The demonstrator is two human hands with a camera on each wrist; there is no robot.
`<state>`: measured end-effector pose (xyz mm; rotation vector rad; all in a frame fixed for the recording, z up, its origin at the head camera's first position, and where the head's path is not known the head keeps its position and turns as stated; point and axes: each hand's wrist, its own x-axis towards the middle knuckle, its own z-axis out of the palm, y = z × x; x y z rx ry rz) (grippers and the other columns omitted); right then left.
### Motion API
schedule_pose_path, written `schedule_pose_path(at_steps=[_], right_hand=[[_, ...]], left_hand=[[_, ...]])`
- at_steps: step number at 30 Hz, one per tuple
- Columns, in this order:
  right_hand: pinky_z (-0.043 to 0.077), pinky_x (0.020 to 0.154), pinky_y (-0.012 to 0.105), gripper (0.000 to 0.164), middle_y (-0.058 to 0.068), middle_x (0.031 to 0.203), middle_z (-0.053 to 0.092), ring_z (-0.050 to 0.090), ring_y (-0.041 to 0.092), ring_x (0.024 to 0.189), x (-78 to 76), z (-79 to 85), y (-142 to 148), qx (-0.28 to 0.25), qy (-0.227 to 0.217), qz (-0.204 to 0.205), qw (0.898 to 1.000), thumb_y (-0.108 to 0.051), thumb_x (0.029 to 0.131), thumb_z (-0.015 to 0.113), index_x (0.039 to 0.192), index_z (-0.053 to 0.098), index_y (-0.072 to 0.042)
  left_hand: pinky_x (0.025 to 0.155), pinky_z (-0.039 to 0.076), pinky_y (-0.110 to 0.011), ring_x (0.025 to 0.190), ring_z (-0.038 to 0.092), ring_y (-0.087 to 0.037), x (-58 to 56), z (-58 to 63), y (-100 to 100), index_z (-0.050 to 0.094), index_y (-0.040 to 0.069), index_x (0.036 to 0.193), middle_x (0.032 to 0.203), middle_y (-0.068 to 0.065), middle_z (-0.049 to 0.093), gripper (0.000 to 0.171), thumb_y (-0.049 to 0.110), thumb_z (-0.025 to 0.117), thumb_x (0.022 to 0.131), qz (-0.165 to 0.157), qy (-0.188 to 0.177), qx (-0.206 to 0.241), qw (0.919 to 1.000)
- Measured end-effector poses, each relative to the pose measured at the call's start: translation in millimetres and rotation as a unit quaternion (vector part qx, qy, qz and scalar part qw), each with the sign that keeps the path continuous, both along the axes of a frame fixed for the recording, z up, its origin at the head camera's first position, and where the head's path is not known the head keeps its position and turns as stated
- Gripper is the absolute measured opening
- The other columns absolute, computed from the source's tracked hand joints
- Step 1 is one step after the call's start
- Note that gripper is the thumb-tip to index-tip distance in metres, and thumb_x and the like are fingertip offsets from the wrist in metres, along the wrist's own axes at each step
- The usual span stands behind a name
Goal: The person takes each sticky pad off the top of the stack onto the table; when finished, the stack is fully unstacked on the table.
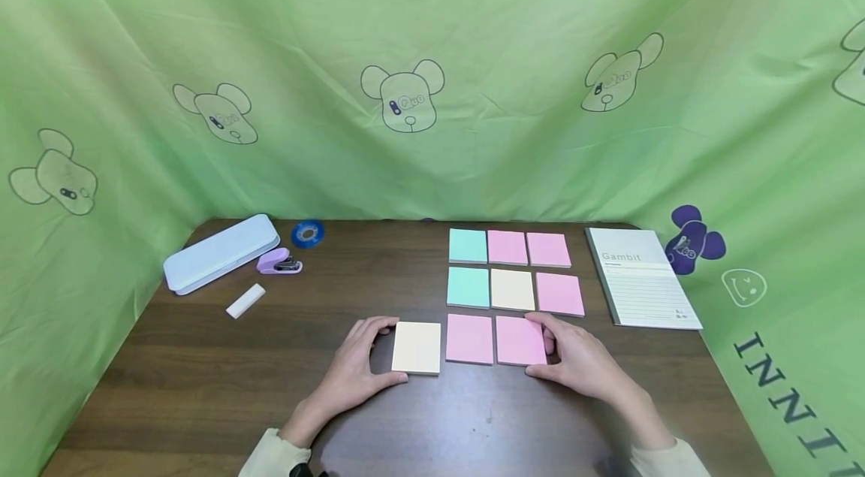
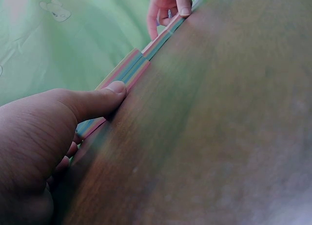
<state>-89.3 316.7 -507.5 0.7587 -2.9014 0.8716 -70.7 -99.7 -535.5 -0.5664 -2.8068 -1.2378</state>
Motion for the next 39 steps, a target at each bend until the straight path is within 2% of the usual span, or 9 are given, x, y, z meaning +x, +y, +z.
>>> schedule_pose_path(at_steps=[5,9,12,17,21,28,35,39], right_hand=[[0.033,0.059,0.022,0.089,-0.016,0.079,0.044,0.034,-0.005,0.066,3.5,1.9,-1.4,0.014,0.002,-0.009,1.0,-0.03,0.075,0.104,0.15,0.061,-0.01],[0.029,0.057,0.02,0.093,-0.018,0.075,0.039,0.029,-0.006,0.064,8.3,4.7,-5.5,0.017,0.025,-0.007,1.0,-0.03,0.074,0.104,0.153,0.059,-0.013],[0.031,0.057,0.02,0.088,-0.02,0.073,0.039,0.029,-0.007,0.064,9.2,7.1,-12.9,0.0,0.041,0.007,0.999,-0.029,0.077,0.103,0.153,0.06,-0.013],[0.036,0.059,0.021,0.075,-0.02,0.074,0.042,0.034,-0.008,0.065,8.6,10.5,-33.6,-0.035,0.03,0.023,0.999,-0.026,0.083,0.099,0.149,0.065,-0.014],[0.036,0.06,0.021,0.071,-0.02,0.074,0.043,0.035,-0.008,0.065,7.8,11.4,-53.3,-0.035,0.02,0.02,0.999,-0.028,0.084,0.099,0.146,0.068,-0.016],[0.038,0.062,0.021,0.065,-0.018,0.075,0.047,0.038,-0.007,0.067,5.2,9.3,-87.5,-0.039,0.04,0.034,0.998,-0.026,0.083,0.099,0.141,0.071,-0.013],[0.041,0.064,0.024,0.07,-0.02,0.08,0.05,0.042,-0.004,0.07,2.6,8.6,-116.5,-0.013,0.023,0.036,0.999,-0.041,0.085,0.097,0.143,0.071,-0.011],[0.041,0.064,0.025,0.078,-0.018,0.083,0.051,0.042,-0.001,0.071,1.3,7.3,-130.8,0.007,0.012,0.028,1.0,-0.049,0.081,0.098,0.145,0.071,-0.012]], left_hand=[[0.107,0.053,-0.05,0.129,0.059,-0.021,-0.3,0.1,0.5,0.059,0.012,0.152,0.145,-0.001,0.066,0.089,0.034,0.104,0.078,0.0,0.003,-0.004,1.0],[0.107,0.053,-0.05,0.129,0.059,-0.02,-0.6,0.2,0.9,0.059,0.012,0.152,0.145,-0.001,0.066,0.089,0.035,0.103,0.079,0.001,0.003,-0.008,1.0],[0.107,0.053,-0.05,0.129,0.059,-0.02,-0.7,0.1,0.8,0.059,0.012,0.153,0.145,-0.001,0.065,0.089,0.035,0.103,0.079,0.001,0.004,-0.009,0.9999],[0.107,0.053,-0.05,0.129,0.059,-0.021,-0.6,-1.3,0.0,0.059,0.012,0.152,0.145,-0.001,0.066,0.089,0.034,0.104,0.079,0.001,0.008,-0.006,0.9999],[0.107,0.053,-0.051,0.129,0.059,-0.021,0.0,-2.0,-0.7,0.059,0.013,0.153,0.145,-0.001,0.066,0.089,0.034,0.104,0.079,0.003,0.005,-0.003,1.0],[0.108,0.052,-0.051,0.13,0.059,-0.021,-0.7,-1.7,-0.8,0.058,0.012,0.153,0.146,-0.001,0.066,0.09,0.034,0.104,0.078,0.0,-0.001,-0.001,1.0],[0.108,0.052,-0.05,0.129,0.059,-0.021,-1.3,-1.4,-0.6,0.058,0.012,0.153,0.145,-0.001,0.066,0.09,0.033,0.104,0.078,-0.002,0.005,-0.006,1.0],[0.107,0.052,-0.05,0.128,0.059,-0.02,-1.5,-1.8,-1.1,0.058,0.012,0.153,0.144,-0.002,0.066,0.09,0.033,0.104,0.078,-0.003,0.008,-0.004,1.0]])
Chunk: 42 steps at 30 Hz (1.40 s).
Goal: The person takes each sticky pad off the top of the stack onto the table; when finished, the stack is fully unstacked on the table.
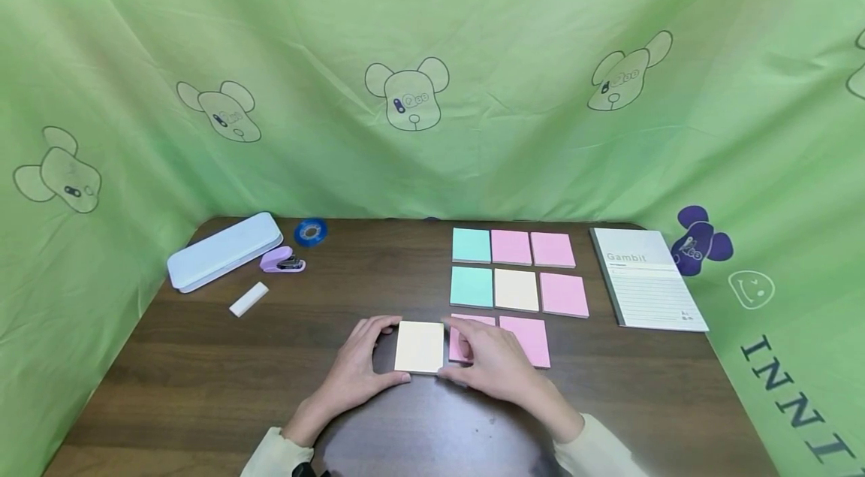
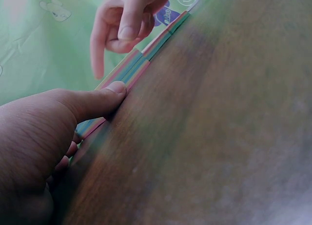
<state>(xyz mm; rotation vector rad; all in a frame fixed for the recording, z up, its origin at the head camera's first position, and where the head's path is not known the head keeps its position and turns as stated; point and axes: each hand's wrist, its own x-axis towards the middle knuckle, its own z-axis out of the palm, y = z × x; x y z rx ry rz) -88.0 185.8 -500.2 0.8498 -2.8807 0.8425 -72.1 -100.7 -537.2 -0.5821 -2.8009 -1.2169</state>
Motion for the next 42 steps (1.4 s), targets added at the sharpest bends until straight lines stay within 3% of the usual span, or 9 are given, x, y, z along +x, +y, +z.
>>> schedule_pose_path(at_steps=[9,15,26,36,42], right_hand=[[0.04,0.058,0.025,0.092,-0.015,0.079,0.055,0.044,0.0,0.066,-5.1,-2.7,-22.0,0.041,0.012,0.005,0.999,-0.058,0.073,0.1,0.145,0.069,-0.01],[0.04,0.055,0.027,0.087,-0.016,0.075,0.054,0.046,0.003,0.065,-6.4,-2.6,-28.4,0.073,0.009,-0.001,0.997,-0.055,0.07,0.101,0.139,0.071,-0.012],[0.036,0.053,0.023,0.076,-0.017,0.071,0.05,0.043,-0.002,0.061,-10.8,1.8,-28.1,0.034,0.014,0.004,0.999,-0.046,0.069,0.101,0.131,0.072,-0.013],[0.032,0.053,0.024,0.093,-0.015,0.067,0.045,0.035,0.001,0.058,-39.5,28.5,-18.5,0.024,-0.025,-0.044,0.998,-0.045,0.076,0.1,0.15,0.065,-0.001],[0.029,0.054,0.027,0.09,-0.009,0.073,0.047,0.032,0.006,0.061,-64.4,34.8,-22.3,0.024,-0.03,-0.052,0.998,-0.046,0.078,0.099,0.151,0.064,-0.006]], left_hand=[[0.107,0.052,-0.049,0.127,0.059,-0.02,-0.5,-0.4,0.1,0.058,0.011,0.152,0.143,-0.001,0.066,0.09,0.032,0.104,0.078,-0.002,0.004,-0.005,1.0],[0.107,0.053,-0.049,0.127,0.06,-0.02,-0.6,0.0,0.8,0.058,0.011,0.153,0.143,-0.002,0.066,0.092,0.032,0.105,0.077,-0.002,0.004,-0.002,1.0],[0.105,0.053,-0.05,0.128,0.06,-0.021,-0.3,0.2,0.9,0.053,0.01,0.159,0.146,-0.003,0.066,0.104,0.028,0.108,0.073,0.003,-0.001,0.018,0.9998],[0.107,0.053,-0.052,0.13,0.06,-0.022,-1.3,-0.9,-0.1,0.064,0.011,0.149,0.146,-0.002,0.066,0.087,0.035,0.105,0.076,-0.004,0.008,0.005,0.9999],[0.108,0.053,-0.052,0.13,0.059,-0.022,-1.1,-0.5,-1.3,0.069,0.014,0.145,0.144,-0.001,0.066,0.079,0.035,0.104,0.078,-0.006,0.004,0.006,1.0]])
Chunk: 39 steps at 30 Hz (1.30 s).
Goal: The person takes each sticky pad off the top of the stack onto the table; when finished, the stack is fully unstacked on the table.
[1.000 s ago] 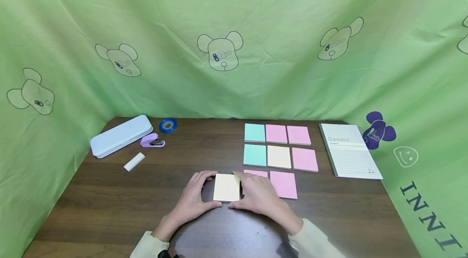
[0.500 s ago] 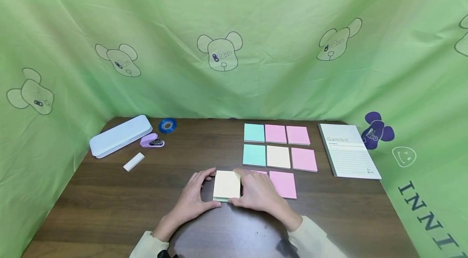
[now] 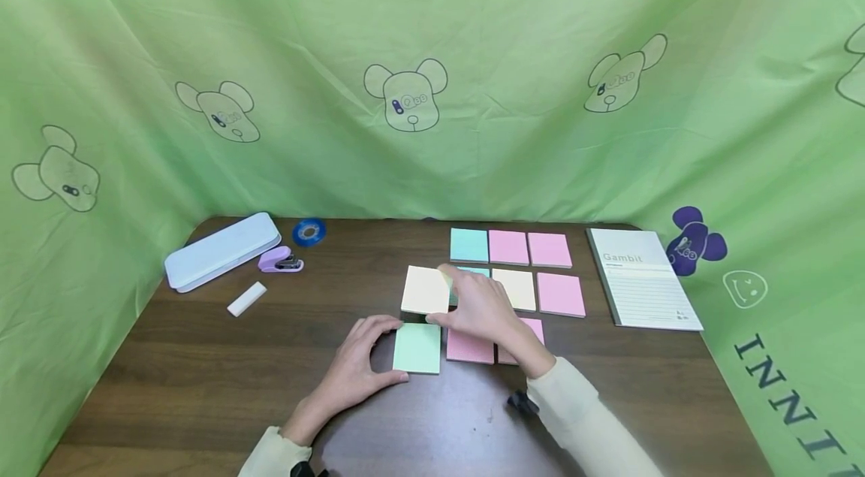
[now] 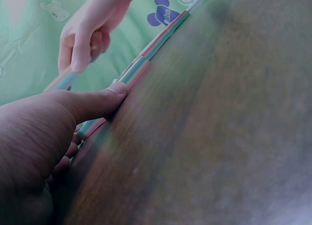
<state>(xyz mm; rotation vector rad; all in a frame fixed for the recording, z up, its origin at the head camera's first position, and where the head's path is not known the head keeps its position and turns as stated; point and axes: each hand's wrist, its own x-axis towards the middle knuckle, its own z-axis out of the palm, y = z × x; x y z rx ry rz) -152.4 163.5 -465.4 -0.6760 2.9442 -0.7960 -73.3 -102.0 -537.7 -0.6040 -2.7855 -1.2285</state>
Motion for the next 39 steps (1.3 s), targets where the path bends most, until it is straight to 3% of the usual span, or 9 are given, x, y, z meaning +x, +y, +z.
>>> schedule_pose_path(at_steps=[7,10,14,18,21,24,33,39], right_hand=[[0.044,0.059,0.033,0.091,-0.002,0.084,0.062,0.051,0.013,0.069,-22.4,-8.9,-10.7,0.018,-0.027,0.011,0.999,-0.047,0.08,0.098,0.154,0.063,-0.007],[0.053,0.065,0.039,0.09,0.005,0.097,0.075,0.063,0.017,0.075,-25.8,-15.4,-14.4,0.036,-0.026,0.014,0.999,-0.046,0.081,0.098,0.154,0.063,-0.006],[0.058,0.07,0.045,0.088,0.011,0.1,0.08,0.07,0.022,0.078,-27.1,-22.8,-15.0,0.058,-0.015,0.019,0.998,-0.045,0.082,0.097,0.152,0.063,-0.003],[0.05,0.06,0.042,0.089,-0.002,0.072,0.064,0.057,0.015,0.064,-28.5,-27.6,-13.5,0.068,-0.01,0.025,0.997,-0.047,0.081,0.098,0.15,0.064,-0.003],[0.044,0.056,0.037,0.091,-0.007,0.064,0.052,0.046,0.011,0.06,-29.1,-28.7,-13.3,0.068,-0.013,0.027,0.997,-0.05,0.08,0.097,0.152,0.065,-0.004],[0.04,0.057,0.032,0.095,-0.007,0.063,0.049,0.041,0.011,0.06,-28.9,-27.6,-14.0,0.067,-0.027,0.024,0.997,-0.052,0.081,0.097,0.156,0.063,-0.006],[0.04,0.059,0.032,0.1,-0.005,0.066,0.052,0.043,0.012,0.062,-29.8,-28.2,-15.8,0.077,-0.044,0.017,0.996,-0.054,0.081,0.097,0.161,0.058,-0.009],[0.036,0.055,0.032,0.1,-0.006,0.069,0.051,0.04,0.011,0.06,-27.9,-27.1,-11.6,0.043,-0.049,0.001,0.998,-0.056,0.082,0.096,0.164,0.055,-0.017]], left_hand=[[0.107,0.053,-0.053,0.13,0.058,-0.022,0.1,0.9,-0.5,0.07,0.014,0.144,0.143,0.0,0.065,0.077,0.035,0.104,0.077,0.002,-0.005,0.001,1.0],[0.107,0.053,-0.052,0.129,0.059,-0.021,0.3,0.9,0.0,0.071,0.014,0.143,0.142,0.0,0.065,0.077,0.034,0.105,0.077,0.003,0.001,0.003,1.0],[0.107,0.053,-0.052,0.128,0.059,-0.022,0.6,1.2,0.9,0.071,0.013,0.143,0.141,-0.001,0.065,0.078,0.032,0.105,0.076,0.003,0.004,0.005,1.0],[0.107,0.053,-0.052,0.128,0.059,-0.022,0.5,1.5,1.5,0.07,0.013,0.143,0.141,-0.001,0.065,0.078,0.032,0.105,0.076,0.003,0.004,0.002,1.0],[0.107,0.052,-0.053,0.129,0.059,-0.022,0.4,1.6,1.5,0.07,0.014,0.144,0.141,-0.002,0.065,0.078,0.032,0.105,0.076,0.006,0.001,-0.001,1.0],[0.107,0.052,-0.053,0.129,0.059,-0.023,0.5,1.6,1.4,0.07,0.014,0.144,0.141,-0.002,0.065,0.078,0.032,0.105,0.076,0.006,-0.002,-0.002,1.0],[0.107,0.052,-0.053,0.129,0.059,-0.023,0.7,2.1,0.5,0.071,0.014,0.144,0.141,-0.002,0.066,0.078,0.031,0.105,0.076,0.006,-0.001,0.005,1.0],[0.107,0.052,-0.054,0.13,0.058,-0.023,0.6,2.0,0.3,0.07,0.014,0.144,0.141,-0.002,0.065,0.078,0.031,0.105,0.076,0.004,-0.004,0.007,1.0]])
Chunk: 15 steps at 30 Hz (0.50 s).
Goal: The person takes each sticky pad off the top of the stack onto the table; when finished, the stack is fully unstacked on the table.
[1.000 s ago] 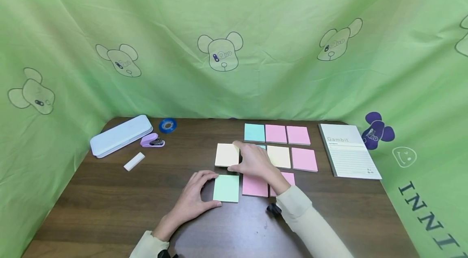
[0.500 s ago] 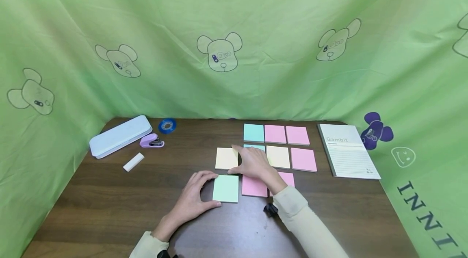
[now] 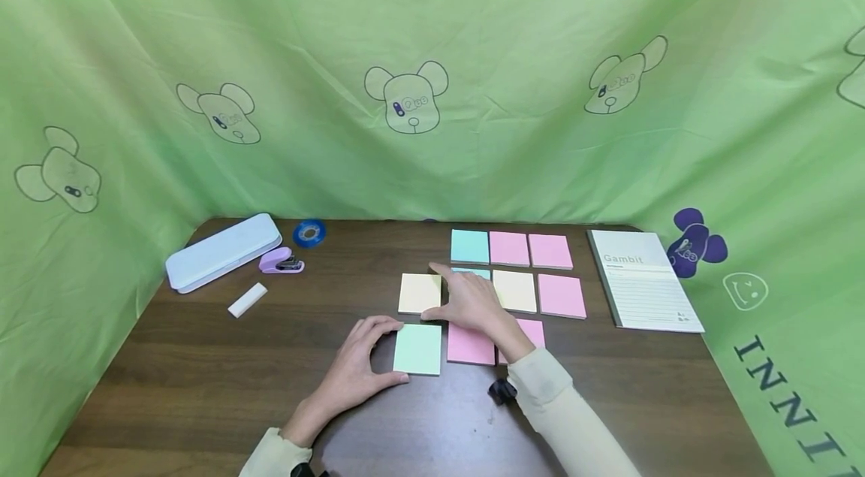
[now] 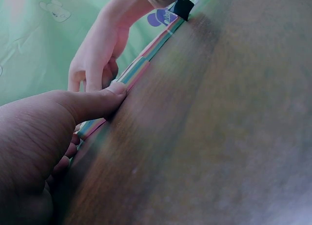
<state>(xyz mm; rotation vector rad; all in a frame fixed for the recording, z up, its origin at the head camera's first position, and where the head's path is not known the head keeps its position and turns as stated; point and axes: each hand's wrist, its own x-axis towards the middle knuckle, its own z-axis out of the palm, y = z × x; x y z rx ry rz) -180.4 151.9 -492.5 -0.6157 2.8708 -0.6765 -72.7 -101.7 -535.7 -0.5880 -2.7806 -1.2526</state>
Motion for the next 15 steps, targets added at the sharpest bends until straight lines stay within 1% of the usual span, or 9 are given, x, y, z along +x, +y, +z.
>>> schedule_pose_path(at_steps=[4,7,10,12,13,15], right_hand=[[0.031,0.052,0.031,0.092,-0.008,0.068,0.046,0.034,0.009,0.058,5.3,1.4,3.4,-0.027,0.009,-0.01,1.0,-0.056,0.089,0.09,0.165,0.054,-0.018],[0.031,0.051,0.03,0.088,-0.009,0.065,0.044,0.034,0.009,0.056,11.1,2.7,5.5,-0.04,0.015,-0.012,0.999,-0.053,0.095,0.085,0.167,0.051,-0.015],[0.039,0.053,0.032,0.086,-0.006,0.07,0.055,0.046,0.011,0.059,19.5,3.8,8.1,-0.051,0.026,-0.013,0.998,-0.05,0.099,0.082,0.168,0.048,-0.014],[0.046,0.057,0.033,0.084,-0.003,0.081,0.066,0.058,0.012,0.069,26.3,4.3,10.8,-0.058,0.042,-0.018,0.997,-0.049,0.1,0.081,0.168,0.047,-0.014],[0.047,0.059,0.034,0.082,-0.001,0.086,0.068,0.061,0.012,0.073,29.7,4.4,12.7,-0.063,0.048,-0.022,0.997,-0.048,0.1,0.081,0.168,0.048,-0.014],[0.047,0.06,0.035,0.079,0.0,0.086,0.068,0.06,0.013,0.073,36.2,4.8,17.2,-0.074,0.06,-0.032,0.995,-0.046,0.102,0.08,0.168,0.049,-0.016]], left_hand=[[0.107,0.052,-0.053,0.13,0.058,-0.022,0.2,-0.1,-0.9,0.07,0.014,0.144,0.142,-0.001,0.065,0.078,0.031,0.105,0.076,0.002,-0.002,0.002,1.0],[0.107,0.052,-0.054,0.13,0.058,-0.022,0.5,0.4,-1.0,0.069,0.015,0.145,0.142,-0.002,0.065,0.08,0.032,0.105,0.076,0.002,-0.006,0.004,1.0],[0.107,0.052,-0.056,0.131,0.058,-0.024,1.0,1.1,-0.8,0.068,0.015,0.148,0.144,-0.003,0.063,0.082,0.036,0.104,0.078,0.001,-0.012,0.01,0.9999],[0.107,0.052,-0.055,0.131,0.058,-0.024,1.3,1.7,-0.6,0.067,0.015,0.149,0.145,-0.003,0.063,0.081,0.04,0.101,0.081,0.004,-0.019,0.021,0.9996],[0.107,0.052,-0.053,0.131,0.059,-0.024,1.5,1.8,-0.4,0.067,0.015,0.149,0.145,-0.002,0.063,0.078,0.04,0.1,0.083,0.006,-0.02,0.03,0.9993],[0.103,0.054,-0.046,0.127,0.061,-0.023,1.1,1.2,0.2,0.067,0.013,0.148,0.143,-0.003,0.063,0.069,0.037,0.094,0.089,0.011,-0.016,0.059,0.9981]])
